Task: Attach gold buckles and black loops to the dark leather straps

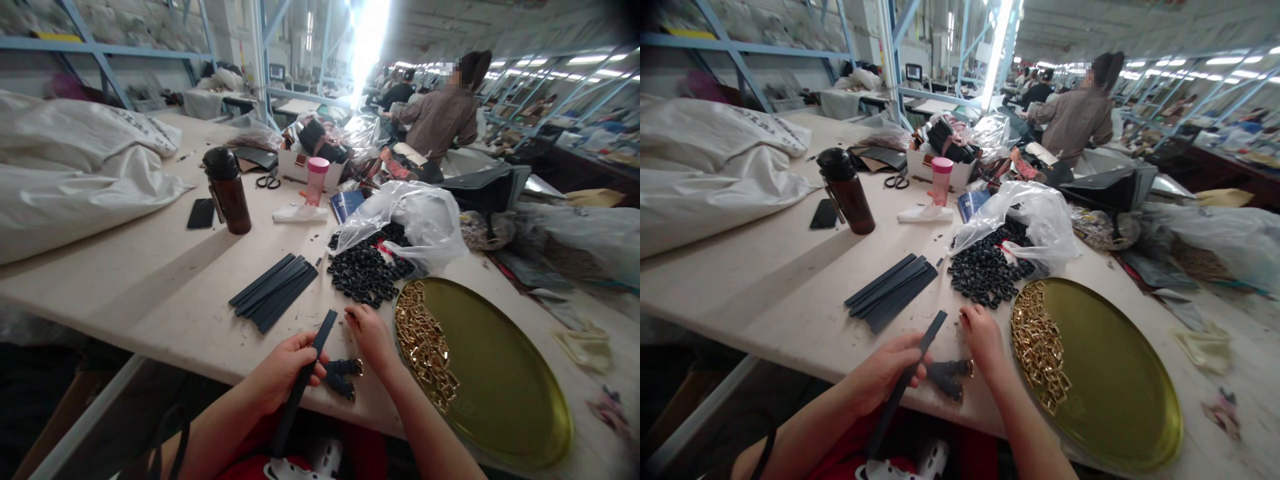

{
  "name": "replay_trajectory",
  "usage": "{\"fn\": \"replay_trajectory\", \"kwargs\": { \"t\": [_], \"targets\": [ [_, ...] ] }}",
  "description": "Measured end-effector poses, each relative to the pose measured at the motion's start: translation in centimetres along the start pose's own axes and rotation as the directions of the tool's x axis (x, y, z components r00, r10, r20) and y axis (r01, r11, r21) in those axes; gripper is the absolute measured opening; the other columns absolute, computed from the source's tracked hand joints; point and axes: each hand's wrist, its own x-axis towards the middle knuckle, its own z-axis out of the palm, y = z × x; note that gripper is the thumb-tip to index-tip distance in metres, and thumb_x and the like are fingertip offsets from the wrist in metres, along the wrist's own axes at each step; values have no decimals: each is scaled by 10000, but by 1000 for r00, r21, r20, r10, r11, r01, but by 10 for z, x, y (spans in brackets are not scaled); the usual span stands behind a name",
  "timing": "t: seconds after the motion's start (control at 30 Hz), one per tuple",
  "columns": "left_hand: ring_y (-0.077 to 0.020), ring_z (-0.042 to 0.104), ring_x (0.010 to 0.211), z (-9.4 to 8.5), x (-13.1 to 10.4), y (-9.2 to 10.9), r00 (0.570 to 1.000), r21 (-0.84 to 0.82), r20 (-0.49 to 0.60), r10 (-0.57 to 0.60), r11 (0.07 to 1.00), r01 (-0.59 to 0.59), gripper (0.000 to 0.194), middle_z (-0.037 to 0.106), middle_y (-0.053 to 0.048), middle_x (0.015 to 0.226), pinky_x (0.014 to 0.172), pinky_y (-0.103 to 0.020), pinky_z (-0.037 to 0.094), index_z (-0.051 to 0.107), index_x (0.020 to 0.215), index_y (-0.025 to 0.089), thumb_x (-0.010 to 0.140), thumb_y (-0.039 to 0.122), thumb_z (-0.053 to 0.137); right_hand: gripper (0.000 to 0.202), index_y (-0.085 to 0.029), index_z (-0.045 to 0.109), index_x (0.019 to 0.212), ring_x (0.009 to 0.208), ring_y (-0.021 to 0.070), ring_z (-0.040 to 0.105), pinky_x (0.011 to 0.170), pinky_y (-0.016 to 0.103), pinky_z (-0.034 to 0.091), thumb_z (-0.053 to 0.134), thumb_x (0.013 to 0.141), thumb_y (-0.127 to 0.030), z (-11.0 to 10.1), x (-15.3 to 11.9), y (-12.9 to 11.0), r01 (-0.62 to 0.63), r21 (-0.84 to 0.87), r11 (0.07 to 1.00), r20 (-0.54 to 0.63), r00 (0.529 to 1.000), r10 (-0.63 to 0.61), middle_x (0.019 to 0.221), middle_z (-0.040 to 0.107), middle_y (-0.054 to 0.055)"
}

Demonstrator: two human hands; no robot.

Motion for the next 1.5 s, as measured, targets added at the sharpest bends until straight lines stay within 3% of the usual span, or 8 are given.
{"fn": "replay_trajectory", "kwargs": {
  "t": [0.17, 0.3, 0.43, 0.8, 0.97, 1.1, 1.27, 1.5],
  "targets": [
    [-30, 378, 402, 1, -2, -4, 994, 31, 22, 110, 993, -111, 303, 448, 79, 532, 399, -144, 275, 546, 1000, 126, 740, 281, 566, 315, -150, 572, 990, 625, 151, 581, 601, 281, 464, 427, 852, -393, -7, -22, -12, -143, 397, 907, 37, 989, 140, 728, 610, 33],
    [-37, 324, 380, 3, -5, 0, 976, 1, -4, 219, 976, -219, 323, 380, 102, 470, 400, -161, 253, 545, 973, 124, 750, 356, 574, 342, -180, 597, 973, 639, 122, 576, 644, 269, 463, 669, 701, -375, -10, -42, -29, -361, 850, 385, 267, 923, 276, 735, 596, -3],
    [-72, 427, 449, 6, -8, 5, 927, 40, -115, 358, 934, -355, 303, 471, 57, 515, 453, -189, 330, 579, 823, 128, 787, 418, 503, 250, -177, 619, 777, 566, 88, 540, 588, 225, 442, 744, 629, -335, -8, -57, -41, -379, 913, 149, 324, 897, 300, 636, 570, -37],
    [-104, 532, 625, 9, -12, 27, 654, 80, -369, 660, 724, -685, 285, 577, 10, 708, 566, -201, 448, 558, 786, 171, 801, 450, 506, 267, -169, 606, 725, 467, 68, 503, 464, 190, 413, 749, 617, -368, 1, -76, -49, -368, 930, -7, 356, 896, 266, 631, 608, -14],
    [-126, 562, 705, 10, -8, 25, 558, 188, -351, 752, 641, -744, 267, 566, -2, 810, 585, -219, 479, 532, 843, 186, 831, 442, 458, 317, -170, 608, 765, 474, 71, 484, 429, 172, 379, 743, 612, -413, 6, -78, -56, -335, 935, -120, 356, 876, 327, 583, 576, -21],
    [-125, 562, 675, 16, -12, 14, 604, 358, -281, 746, 665, -655, 240, 561, -10, 795, 602, -223, 477, 527, 841, 172, 812, 409, 494, 303, -183, 593, 751, 473, 62, 472, 432, 163, 366, 756, 602, -390, 6, -77, -61, -300, 938, -176, 345, 865, 364, 578, 572, -33],
    [-121, 545, 574, 21, -14, -4, 817, 414, -77, 571, 764, -495, 144, 542, 29, 650, 567, -225, 455, 537, 788, 176, 753, 314, 561, 305, -177, 613, 764, 446, 64, 460, 426, 176, 366, 743, 610, -406, 11, -77, -58, -320, 946, -55, 312, 843, 438, 558, 568, -38],
    [-142, 575, 644, 15, -5, -18, 809, 498, -59, 585, 720, -484, 64, 554, 21, 693, 641, -241, 453, 535, 768, 190, 773, 249, 511, 386, -176, 650, 958, 540, 78, 535, 538, 194, 459, 710, 657, -408, 11, -81, -59, -360, 931, 68, 292, 842, 453, 634, 613, -20]
  ]
}}
